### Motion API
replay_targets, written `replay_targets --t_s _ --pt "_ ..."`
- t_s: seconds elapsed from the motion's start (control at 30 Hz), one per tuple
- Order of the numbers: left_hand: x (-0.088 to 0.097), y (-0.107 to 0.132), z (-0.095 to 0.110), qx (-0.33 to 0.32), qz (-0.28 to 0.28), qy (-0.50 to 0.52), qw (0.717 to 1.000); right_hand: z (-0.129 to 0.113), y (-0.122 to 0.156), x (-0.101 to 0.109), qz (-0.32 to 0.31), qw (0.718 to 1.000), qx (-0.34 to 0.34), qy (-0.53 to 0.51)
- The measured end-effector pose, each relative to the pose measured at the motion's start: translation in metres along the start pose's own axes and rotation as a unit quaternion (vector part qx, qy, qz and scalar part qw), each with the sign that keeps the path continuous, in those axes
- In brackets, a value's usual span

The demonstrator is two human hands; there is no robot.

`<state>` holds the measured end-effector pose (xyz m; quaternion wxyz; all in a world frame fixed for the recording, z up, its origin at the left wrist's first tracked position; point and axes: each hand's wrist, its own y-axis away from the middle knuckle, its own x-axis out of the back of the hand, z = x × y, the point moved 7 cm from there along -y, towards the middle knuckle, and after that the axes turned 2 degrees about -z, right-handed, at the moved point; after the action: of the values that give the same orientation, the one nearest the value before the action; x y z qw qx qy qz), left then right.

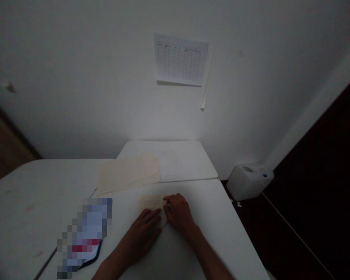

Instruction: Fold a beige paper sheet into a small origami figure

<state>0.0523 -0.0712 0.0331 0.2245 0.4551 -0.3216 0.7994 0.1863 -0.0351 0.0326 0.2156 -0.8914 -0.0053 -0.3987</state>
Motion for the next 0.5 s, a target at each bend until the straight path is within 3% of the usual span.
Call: replay_targets --t_s 0.5 --pt "-0.0029 0.0004 -0.0016 -0.001 -0.003 -0.009 1.000 -0.0007 -0.0002 -0.0033 0.025 1.000 -0.002 0.019"
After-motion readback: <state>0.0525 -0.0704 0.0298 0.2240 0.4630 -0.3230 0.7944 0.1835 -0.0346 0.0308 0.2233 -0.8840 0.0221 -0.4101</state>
